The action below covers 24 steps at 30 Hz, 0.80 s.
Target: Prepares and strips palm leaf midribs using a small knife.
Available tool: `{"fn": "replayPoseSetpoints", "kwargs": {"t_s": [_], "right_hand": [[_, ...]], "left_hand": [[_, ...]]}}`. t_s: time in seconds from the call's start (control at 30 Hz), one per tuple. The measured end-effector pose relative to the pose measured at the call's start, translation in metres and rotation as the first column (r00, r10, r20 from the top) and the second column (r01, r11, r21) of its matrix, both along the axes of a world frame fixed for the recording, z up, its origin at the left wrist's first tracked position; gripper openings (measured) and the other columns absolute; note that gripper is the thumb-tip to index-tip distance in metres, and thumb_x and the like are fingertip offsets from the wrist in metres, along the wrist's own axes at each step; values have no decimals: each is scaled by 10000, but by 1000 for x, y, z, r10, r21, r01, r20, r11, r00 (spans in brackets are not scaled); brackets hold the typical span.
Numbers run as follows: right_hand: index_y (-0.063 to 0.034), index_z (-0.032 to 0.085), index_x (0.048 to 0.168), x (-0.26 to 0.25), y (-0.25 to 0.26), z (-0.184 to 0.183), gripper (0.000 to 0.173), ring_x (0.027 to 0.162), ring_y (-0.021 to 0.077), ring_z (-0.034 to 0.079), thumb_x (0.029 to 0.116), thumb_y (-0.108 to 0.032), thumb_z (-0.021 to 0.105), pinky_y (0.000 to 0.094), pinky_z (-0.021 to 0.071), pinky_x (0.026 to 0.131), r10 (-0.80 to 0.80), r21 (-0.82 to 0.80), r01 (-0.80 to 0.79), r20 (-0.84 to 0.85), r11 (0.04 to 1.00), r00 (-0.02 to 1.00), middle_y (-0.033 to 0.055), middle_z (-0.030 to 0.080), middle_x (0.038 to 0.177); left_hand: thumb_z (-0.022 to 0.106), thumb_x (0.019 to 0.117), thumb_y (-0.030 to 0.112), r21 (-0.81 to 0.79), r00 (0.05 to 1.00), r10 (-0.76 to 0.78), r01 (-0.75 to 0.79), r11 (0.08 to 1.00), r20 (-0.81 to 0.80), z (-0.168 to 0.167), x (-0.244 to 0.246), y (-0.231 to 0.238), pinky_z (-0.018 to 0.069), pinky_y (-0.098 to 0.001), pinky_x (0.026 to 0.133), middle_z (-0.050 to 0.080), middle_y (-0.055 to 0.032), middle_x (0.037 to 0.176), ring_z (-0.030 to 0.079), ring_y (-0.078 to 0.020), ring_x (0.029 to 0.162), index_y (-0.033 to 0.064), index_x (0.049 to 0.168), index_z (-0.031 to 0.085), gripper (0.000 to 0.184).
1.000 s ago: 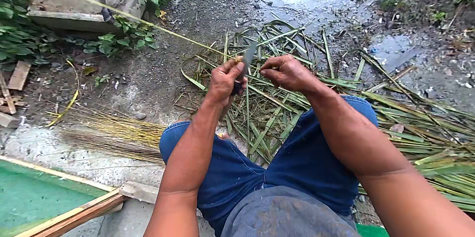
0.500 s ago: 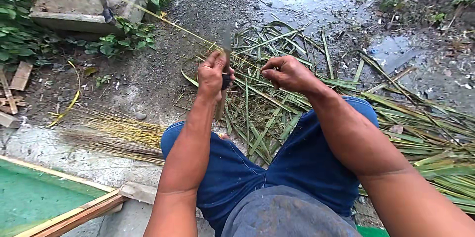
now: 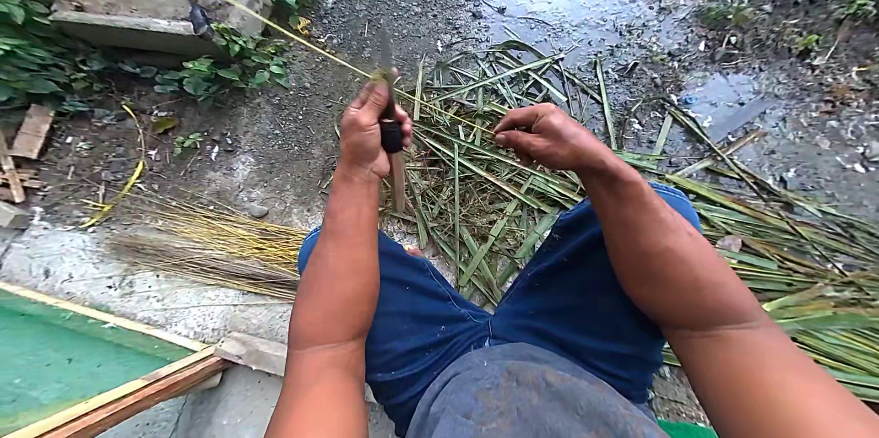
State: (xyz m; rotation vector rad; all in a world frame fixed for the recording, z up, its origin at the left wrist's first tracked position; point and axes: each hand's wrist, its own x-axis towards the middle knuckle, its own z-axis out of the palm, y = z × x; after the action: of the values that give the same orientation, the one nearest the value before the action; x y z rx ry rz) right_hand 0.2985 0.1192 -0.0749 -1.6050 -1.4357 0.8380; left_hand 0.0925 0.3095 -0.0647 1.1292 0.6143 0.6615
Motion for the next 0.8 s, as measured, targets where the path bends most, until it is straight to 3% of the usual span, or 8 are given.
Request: {"fn": "replayPoseSetpoints", "kwargs": {"t_s": [0.07, 0.2, 0.37, 0.43, 0.57, 0.73, 0.8], "right_hand": [[-43, 731, 1041, 1, 2, 0, 201, 497, 50, 520, 1038, -158, 566, 261, 496, 502, -4, 7, 4, -4, 1000, 1000, 6, 627, 698], [-45, 728, 1044, 0, 5, 1, 202, 489, 43, 507, 1038, -162, 563, 253, 483, 495, 9, 16, -9, 3, 1000, 1000, -6, 606, 666], [-42, 725, 1051, 1, 1, 6, 208, 485, 40, 506, 1042, -151, 548, 249, 483, 488, 28, 4, -28, 7, 1000, 1000, -4, 611, 672], [-41, 729, 1065, -1, 4, 7, 220, 486, 47, 510, 1052, -153, 539, 249, 484, 490, 27, -26, -27, 3, 999, 1000, -1, 611, 673], [-34, 728, 1100, -5, 6, 7, 238, 489, 41, 514, 1069, -151, 523, 240, 486, 491, 36, -56, -37, -12, 998, 999, -3, 621, 685], [-17, 725, 1096, -2, 5, 6, 249, 490, 41, 526, 1075, -130, 505, 225, 491, 480, 88, -41, -90, -42, 995, 995, 10, 647, 727], [-15, 724, 1095, -3, 7, 5, 252, 473, 37, 514, 1077, -130, 500, 221, 481, 464, 93, -49, -95, -40, 994, 995, 5, 638, 709]], "left_hand": [[360, 1127, 281, 5, 1000, -7, 7, 1000, -16, 1, -2, -6, 541, -251, 452, 583, 18, 637, 595, -98, 496, 155, 1332, 553, 308], [421, 1106, 196, -10, 977, -191, 191, 982, -100, -6, 5, -28, 557, -251, 470, 608, -8, 650, 615, -101, 514, 72, 1339, 564, 300], [345, 1127, 325, -57, 997, 47, -44, 997, 62, 4, -14, 12, 527, -245, 449, 565, 40, 626, 580, -89, 492, 207, 1301, 572, 310], [341, 1127, 318, -45, 1000, 7, -6, 999, 20, 1, -13, -2, 534, -242, 453, 561, 44, 632, 582, -82, 497, 204, 1305, 562, 305], [419, 1106, 206, -38, 980, -183, 180, 983, -78, -10, -4, -27, 552, -252, 456, 616, -14, 655, 616, -105, 507, 73, 1374, 548, 326], [349, 1125, 305, -30, 997, 36, -34, 999, 64, 3, -23, 12, 532, -244, 456, 564, 44, 622, 579, -86, 493, 206, 1294, 586, 308], [340, 1126, 304, -16, 1000, 6, -6, 1000, 25, 1, -21, 1, 531, -242, 452, 553, 44, 621, 576, -85, 489, 202, 1314, 559, 306]]}}
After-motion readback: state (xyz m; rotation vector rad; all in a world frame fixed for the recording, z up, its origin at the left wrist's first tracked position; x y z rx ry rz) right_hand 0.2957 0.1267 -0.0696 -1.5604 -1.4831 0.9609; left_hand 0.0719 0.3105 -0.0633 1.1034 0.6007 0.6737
